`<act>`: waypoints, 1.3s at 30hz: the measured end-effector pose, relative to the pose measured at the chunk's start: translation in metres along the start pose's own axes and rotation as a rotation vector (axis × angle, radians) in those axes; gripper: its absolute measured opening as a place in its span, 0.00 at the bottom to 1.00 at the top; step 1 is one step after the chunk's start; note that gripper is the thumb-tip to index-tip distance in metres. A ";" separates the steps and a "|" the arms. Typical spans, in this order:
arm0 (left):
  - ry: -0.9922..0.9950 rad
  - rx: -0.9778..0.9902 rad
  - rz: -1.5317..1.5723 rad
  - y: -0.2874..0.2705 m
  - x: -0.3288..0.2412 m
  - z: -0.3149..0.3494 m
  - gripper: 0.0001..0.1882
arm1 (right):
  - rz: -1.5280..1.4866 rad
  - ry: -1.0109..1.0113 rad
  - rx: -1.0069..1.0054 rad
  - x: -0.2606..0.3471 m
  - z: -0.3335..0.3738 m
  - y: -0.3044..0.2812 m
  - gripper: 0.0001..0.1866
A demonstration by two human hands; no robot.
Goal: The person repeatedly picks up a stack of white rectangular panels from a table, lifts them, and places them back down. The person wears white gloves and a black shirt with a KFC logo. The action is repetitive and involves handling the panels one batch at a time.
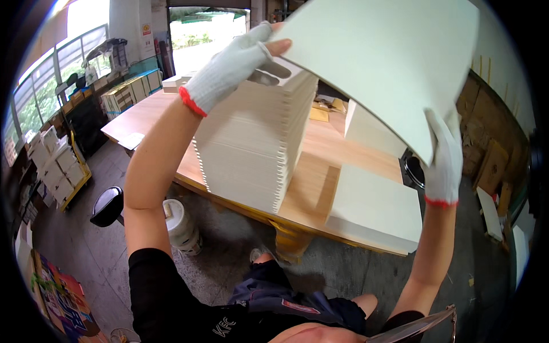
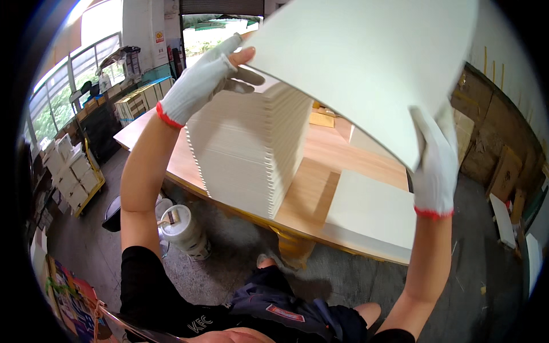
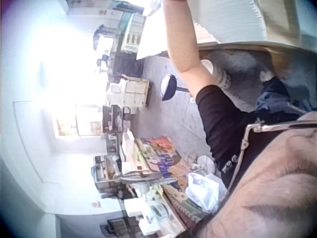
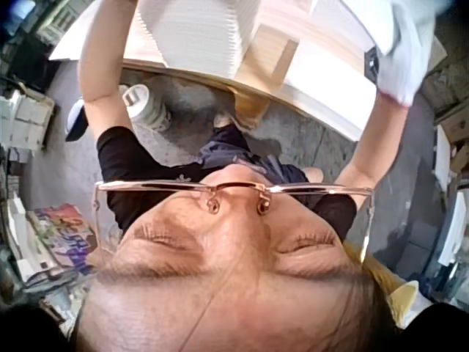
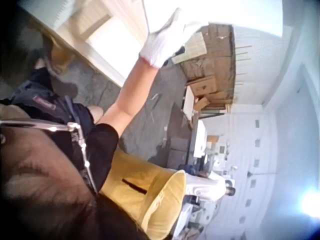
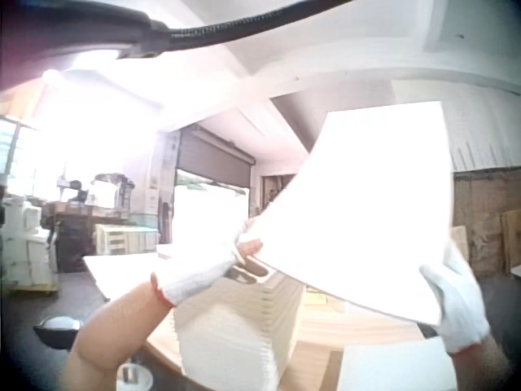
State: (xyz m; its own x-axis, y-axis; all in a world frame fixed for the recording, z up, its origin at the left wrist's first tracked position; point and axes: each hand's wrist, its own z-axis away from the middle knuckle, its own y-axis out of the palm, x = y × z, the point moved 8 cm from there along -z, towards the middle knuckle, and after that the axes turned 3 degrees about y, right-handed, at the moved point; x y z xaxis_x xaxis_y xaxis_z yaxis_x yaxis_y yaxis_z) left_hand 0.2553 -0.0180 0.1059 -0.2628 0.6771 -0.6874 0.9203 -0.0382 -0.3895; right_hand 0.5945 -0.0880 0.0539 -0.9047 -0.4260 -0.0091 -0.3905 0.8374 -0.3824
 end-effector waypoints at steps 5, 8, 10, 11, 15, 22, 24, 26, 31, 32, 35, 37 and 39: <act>0.166 -0.365 0.087 -0.126 0.030 -0.015 0.29 | -1.495 0.526 0.017 0.064 -0.108 0.133 0.23; -0.059 -0.444 -0.137 -0.191 0.056 -0.021 0.23 | -1.503 0.611 0.194 0.085 -0.143 0.204 0.15; -0.317 -0.329 -0.381 -0.201 0.086 -0.015 0.25 | -1.192 0.728 0.416 0.081 -0.140 0.251 0.19; -0.445 -0.268 -0.501 -0.206 0.101 -0.011 0.26 | -1.037 0.646 0.511 0.079 -0.131 0.263 0.24; -0.381 0.027 -0.974 -0.188 0.128 0.008 0.27 | -0.516 0.457 0.761 0.074 -0.117 0.274 0.42; -0.260 0.112 -0.792 -0.195 0.112 0.017 0.24 | -0.477 0.254 0.657 0.113 -0.118 0.195 0.30; -0.281 0.099 -0.770 -0.202 0.115 0.017 0.22 | -0.548 0.121 0.646 0.133 -0.107 0.187 0.28; -0.283 0.095 -0.747 -0.209 0.119 0.014 0.20 | -0.434 0.063 0.675 0.151 -0.103 0.175 0.27; -0.286 0.097 -0.694 -0.207 0.128 0.007 0.17 | -0.399 0.056 0.685 0.151 -0.101 0.173 0.23; -0.279 0.104 -0.681 -0.205 0.131 0.007 0.17 | -0.437 0.066 0.686 0.150 -0.100 0.174 0.22; -0.262 0.101 -0.666 -0.208 0.132 0.006 0.17 | -0.544 0.086 0.674 0.150 -0.098 0.175 0.20; -0.264 0.084 -0.668 -0.211 0.132 0.006 0.17 | -0.593 0.101 0.662 0.150 -0.097 0.176 0.19; -0.263 0.082 -0.664 -0.210 0.129 0.008 0.18 | -0.639 0.108 0.630 0.152 -0.094 0.175 0.19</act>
State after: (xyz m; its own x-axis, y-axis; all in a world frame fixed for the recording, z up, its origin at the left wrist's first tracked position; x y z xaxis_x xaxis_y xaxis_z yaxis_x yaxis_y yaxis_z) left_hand 0.0261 0.0716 0.0945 -0.8302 0.3776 -0.4100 0.5197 0.2585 -0.8143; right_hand 0.3724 0.0266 0.0727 -0.5712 -0.6845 0.4530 -0.6866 0.0960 -0.7207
